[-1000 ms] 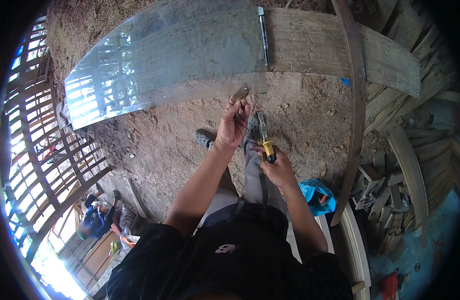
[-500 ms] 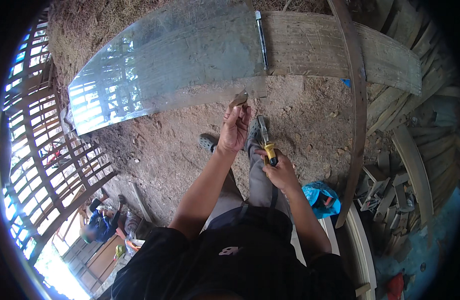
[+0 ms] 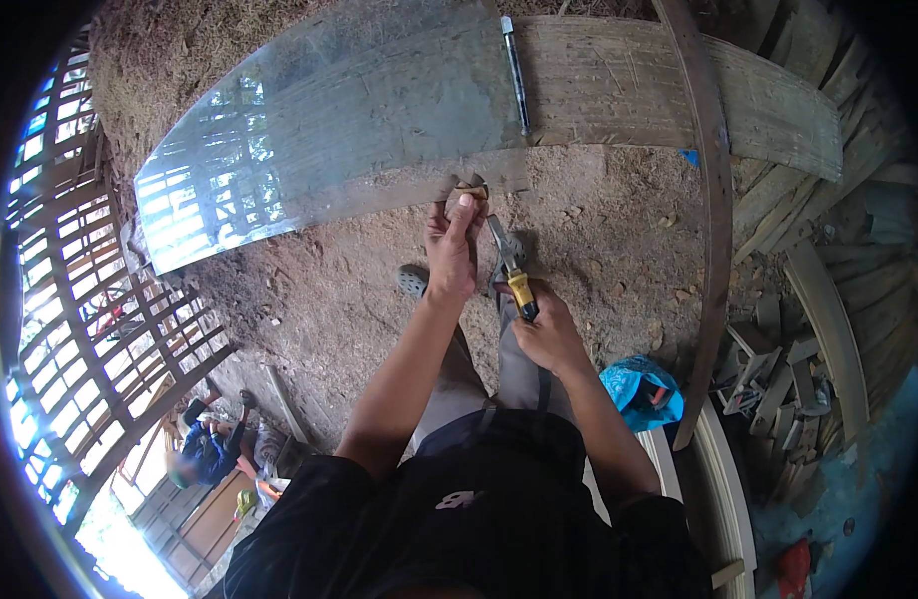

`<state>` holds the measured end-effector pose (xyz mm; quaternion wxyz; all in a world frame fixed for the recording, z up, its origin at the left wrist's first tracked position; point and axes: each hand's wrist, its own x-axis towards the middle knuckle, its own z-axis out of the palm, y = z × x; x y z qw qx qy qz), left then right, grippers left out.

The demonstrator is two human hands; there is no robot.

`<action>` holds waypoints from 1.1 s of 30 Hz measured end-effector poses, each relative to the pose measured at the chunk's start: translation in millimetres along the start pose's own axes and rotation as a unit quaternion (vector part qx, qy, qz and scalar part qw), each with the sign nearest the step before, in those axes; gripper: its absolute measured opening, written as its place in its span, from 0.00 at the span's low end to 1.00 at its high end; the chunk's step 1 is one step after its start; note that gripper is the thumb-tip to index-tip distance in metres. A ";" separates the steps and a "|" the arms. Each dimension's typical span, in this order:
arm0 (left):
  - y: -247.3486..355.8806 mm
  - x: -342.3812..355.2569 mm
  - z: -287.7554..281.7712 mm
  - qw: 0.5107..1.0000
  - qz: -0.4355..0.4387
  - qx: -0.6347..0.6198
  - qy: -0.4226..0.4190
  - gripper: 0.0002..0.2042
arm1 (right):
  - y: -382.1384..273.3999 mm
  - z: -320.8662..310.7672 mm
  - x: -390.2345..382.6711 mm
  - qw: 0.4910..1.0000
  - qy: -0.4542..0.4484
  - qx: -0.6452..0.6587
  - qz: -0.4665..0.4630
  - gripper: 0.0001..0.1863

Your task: Using a glass cutter and pliers to score and break small pieces of glass.

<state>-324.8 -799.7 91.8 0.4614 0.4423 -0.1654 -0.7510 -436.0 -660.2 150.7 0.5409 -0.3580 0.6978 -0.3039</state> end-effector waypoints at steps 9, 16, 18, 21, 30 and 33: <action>19.7 8.4 9.0 0.994 0.010 0.092 0.050 0.24 | -5.4 30.9 15.0 0.998 0.048 -0.010 0.038 0.24; 23.8 14.2 6.7 0.994 0.000 0.102 0.042 0.23 | -13.1 40.3 23.5 0.996 0.079 0.040 -0.006 0.24; 24.8 14.4 6.9 0.995 -0.001 0.094 0.039 0.23 | -12.1 41.8 24.1 0.997 0.072 0.032 0.011 0.23; 26.9 13.4 5.9 0.994 -0.016 0.099 0.038 0.24 | -6.1 47.5 25.8 0.997 0.072 0.016 0.004 0.22; 32.3 13.1 2.1 0.992 -0.038 0.117 0.017 0.27 | 1.5 64.1 27.8 0.995 0.096 0.007 0.017 0.22; 32.5 13.8 0.3 0.993 -0.044 0.110 0.015 0.28 | 0.6 67.8 29.2 0.993 0.118 0.008 -0.003 0.22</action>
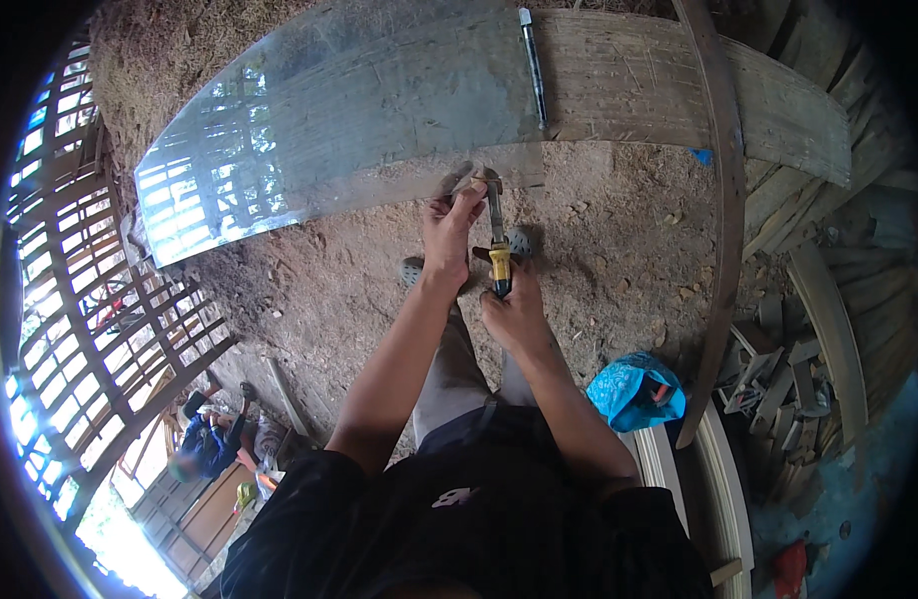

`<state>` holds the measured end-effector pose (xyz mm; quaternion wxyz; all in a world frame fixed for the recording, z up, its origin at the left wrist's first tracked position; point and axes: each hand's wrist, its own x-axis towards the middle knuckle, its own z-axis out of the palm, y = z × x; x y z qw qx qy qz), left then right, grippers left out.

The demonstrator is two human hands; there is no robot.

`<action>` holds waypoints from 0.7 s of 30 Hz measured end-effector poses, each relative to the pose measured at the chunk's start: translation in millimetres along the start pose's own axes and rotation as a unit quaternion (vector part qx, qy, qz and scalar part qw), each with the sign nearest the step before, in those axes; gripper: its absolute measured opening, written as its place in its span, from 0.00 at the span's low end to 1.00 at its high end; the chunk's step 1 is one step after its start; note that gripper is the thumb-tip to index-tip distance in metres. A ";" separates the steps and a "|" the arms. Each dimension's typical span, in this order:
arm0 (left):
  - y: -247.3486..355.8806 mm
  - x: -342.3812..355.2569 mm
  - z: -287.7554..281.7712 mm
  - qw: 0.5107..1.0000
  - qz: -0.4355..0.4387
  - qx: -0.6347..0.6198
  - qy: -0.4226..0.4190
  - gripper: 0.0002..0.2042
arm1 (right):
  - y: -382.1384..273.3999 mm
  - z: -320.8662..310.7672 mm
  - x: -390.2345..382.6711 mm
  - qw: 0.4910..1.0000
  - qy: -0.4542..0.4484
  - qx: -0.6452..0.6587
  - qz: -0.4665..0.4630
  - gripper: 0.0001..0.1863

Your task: Using a glass cutter and pliers to score and break small pieces of glass.

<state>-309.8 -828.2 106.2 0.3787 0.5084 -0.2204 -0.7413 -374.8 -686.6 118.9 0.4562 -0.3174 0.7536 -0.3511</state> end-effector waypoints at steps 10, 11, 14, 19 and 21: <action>-1.1 0.6 -1.8 1.000 -0.009 -0.001 -0.001 0.26 | -0.9 5.7 0.0 0.997 0.020 0.074 -0.010 0.25; -1.1 0.9 -1.9 1.000 -0.006 -0.002 -0.006 0.26 | -0.1 6.0 -0.7 0.997 0.025 0.073 -0.001 0.25; -1.6 0.7 -2.9 1.000 -0.003 0.006 -0.010 0.26 | 1.8 8.1 -2.9 0.999 0.019 0.025 0.014 0.25; -3.0 1.1 -1.1 1.000 -0.009 -0.017 0.001 0.26 | -0.7 9.2 0.0 0.998 0.016 0.049 0.023 0.15; 0.1 -3.3 -1.4 1.000 -0.013 -0.015 -0.004 0.24 | -3.9 8.3 1.3 0.998 0.008 0.057 0.032 0.16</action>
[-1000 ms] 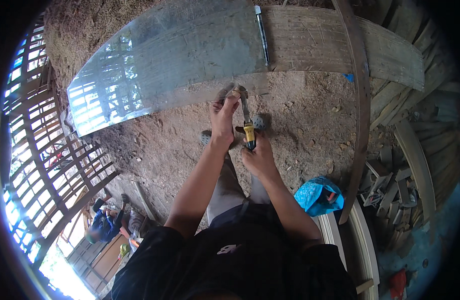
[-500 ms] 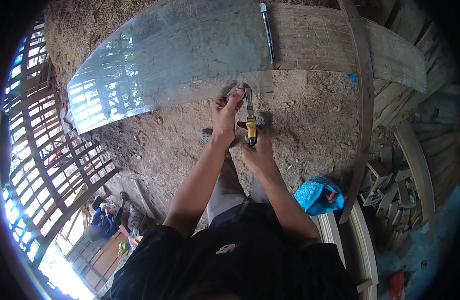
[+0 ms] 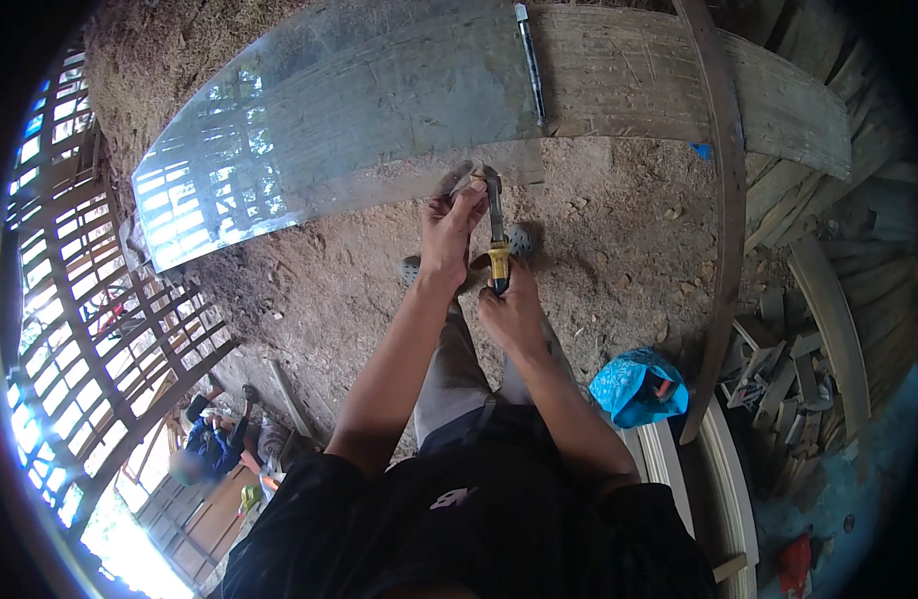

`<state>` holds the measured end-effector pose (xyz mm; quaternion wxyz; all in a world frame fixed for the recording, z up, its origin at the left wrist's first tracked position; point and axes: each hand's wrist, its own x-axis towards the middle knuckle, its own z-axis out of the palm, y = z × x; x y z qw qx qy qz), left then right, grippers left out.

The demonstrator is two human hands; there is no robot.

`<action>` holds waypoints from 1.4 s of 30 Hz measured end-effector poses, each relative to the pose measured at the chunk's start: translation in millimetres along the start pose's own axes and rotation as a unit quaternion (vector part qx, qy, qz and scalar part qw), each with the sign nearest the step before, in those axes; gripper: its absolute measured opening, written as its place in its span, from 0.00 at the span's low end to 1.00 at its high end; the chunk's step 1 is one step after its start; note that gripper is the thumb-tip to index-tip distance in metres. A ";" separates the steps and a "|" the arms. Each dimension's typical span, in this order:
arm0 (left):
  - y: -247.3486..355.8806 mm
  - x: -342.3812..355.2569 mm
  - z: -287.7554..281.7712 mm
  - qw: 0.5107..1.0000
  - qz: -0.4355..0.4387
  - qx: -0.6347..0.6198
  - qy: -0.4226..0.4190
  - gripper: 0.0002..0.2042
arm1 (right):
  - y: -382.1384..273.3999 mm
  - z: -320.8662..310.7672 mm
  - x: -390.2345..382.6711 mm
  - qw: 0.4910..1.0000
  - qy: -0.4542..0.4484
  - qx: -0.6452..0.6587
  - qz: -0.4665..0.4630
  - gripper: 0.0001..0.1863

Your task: Using a glass cutter and pliers to score and break small pieces of glass.

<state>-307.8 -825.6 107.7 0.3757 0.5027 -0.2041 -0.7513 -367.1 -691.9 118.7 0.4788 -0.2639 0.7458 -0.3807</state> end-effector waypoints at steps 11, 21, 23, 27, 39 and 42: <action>103.5 24.7 0.1 0.766 0.405 0.498 0.027 0.18 | 5.4 19.4 3.6 0.988 0.119 0.098 0.007 0.22; 151.1 186.9 15.8 0.503 0.461 0.731 -0.031 0.43 | 7.2 10.2 11.8 0.997 -0.015 0.033 0.062 0.18; 149.1 188.5 12.6 0.510 0.461 0.725 -0.028 0.44 | 6.6 9.9 10.8 0.997 -0.019 0.037 0.072 0.18; 150.7 188.5 12.5 0.504 0.474 0.721 -0.032 0.44 | 3.3 7.4 11.6 0.996 -0.027 0.032 0.073 0.16; 150.5 186.2 13.0 0.468 0.516 0.717 -0.018 0.41 | 8.2 7.7 12.9 0.996 -0.033 0.052 0.059 0.17; 150.6 187.3 12.9 0.475 0.511 0.716 -0.021 0.41 | 7.8 8.1 13.1 0.996 -0.030 0.055 0.059 0.17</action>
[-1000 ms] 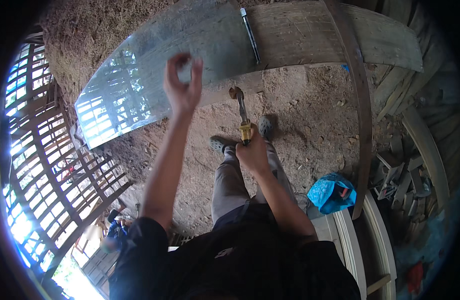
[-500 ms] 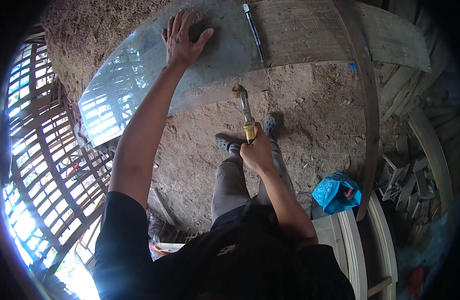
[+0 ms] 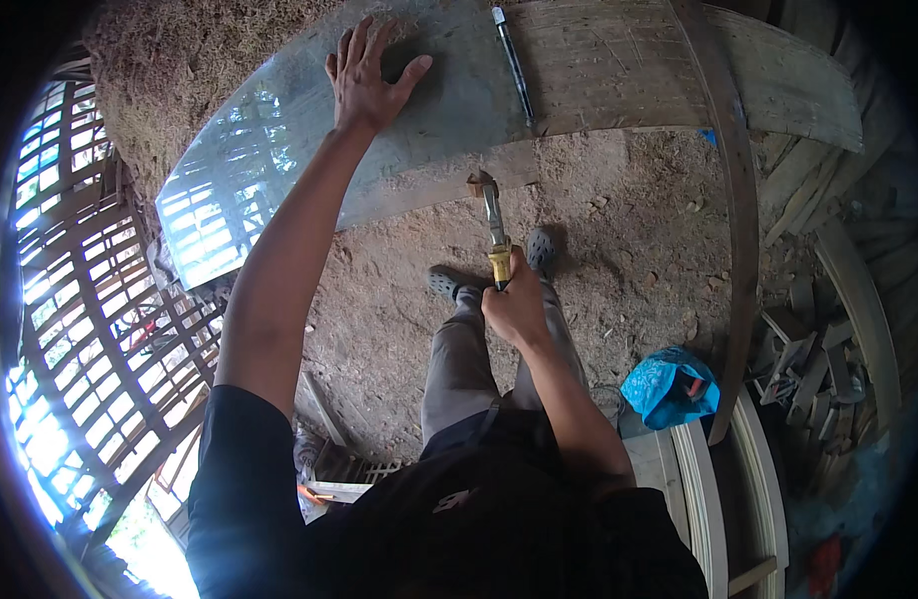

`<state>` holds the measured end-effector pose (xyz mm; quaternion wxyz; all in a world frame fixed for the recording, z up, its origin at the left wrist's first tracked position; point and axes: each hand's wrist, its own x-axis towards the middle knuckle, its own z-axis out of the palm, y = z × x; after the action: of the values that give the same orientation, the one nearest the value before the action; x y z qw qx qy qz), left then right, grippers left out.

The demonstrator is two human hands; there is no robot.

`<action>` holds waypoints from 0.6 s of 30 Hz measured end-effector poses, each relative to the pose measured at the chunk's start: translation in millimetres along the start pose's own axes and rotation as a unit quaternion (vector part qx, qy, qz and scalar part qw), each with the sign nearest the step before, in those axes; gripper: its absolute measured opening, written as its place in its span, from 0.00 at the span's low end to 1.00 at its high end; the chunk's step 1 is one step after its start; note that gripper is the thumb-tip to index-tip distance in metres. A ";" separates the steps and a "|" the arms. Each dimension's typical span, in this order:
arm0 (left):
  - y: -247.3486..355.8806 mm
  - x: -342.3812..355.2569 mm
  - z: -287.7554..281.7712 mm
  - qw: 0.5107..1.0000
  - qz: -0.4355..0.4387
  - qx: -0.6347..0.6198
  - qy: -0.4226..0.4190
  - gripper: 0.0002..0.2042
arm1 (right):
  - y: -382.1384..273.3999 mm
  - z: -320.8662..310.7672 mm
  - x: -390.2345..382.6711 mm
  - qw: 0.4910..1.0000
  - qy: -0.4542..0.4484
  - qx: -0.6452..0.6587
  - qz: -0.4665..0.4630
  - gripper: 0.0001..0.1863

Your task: Using a glass cutter and pliers to score and break small pieces of glass.

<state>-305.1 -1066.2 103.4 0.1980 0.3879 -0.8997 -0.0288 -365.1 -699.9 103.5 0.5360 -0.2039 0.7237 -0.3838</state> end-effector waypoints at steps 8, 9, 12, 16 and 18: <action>-0.5 -0.1 0.2 1.000 -0.004 0.008 -0.012 0.42 | -6.2 -0.2 -1.3 1.000 -0.007 0.023 0.007 0.18; -0.3 -0.4 0.5 1.000 0.002 0.007 -0.004 0.42 | -5.8 -0.1 -1.6 1.000 -0.003 0.013 -0.001 0.18; -0.5 0.1 0.3 1.000 -0.015 -0.011 -0.019 0.43 | -3.9 1.1 -1.1 1.000 0.002 0.006 -0.011 0.18; 2.1 0.1 -1.7 1.000 -0.014 -0.024 -0.014 0.42 | -1.3 1.5 -0.9 1.000 0.002 0.009 -0.004 0.19; 3.2 0.1 -4.7 0.999 -0.015 -0.027 -0.008 0.42 | -1.2 1.9 -1.1 1.000 0.006 0.007 -0.011 0.18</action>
<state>-305.7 -1063.6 108.5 0.2005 0.3961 -0.8941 -0.0591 -363.1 -700.5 104.9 0.5294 -0.2057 0.7218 -0.3957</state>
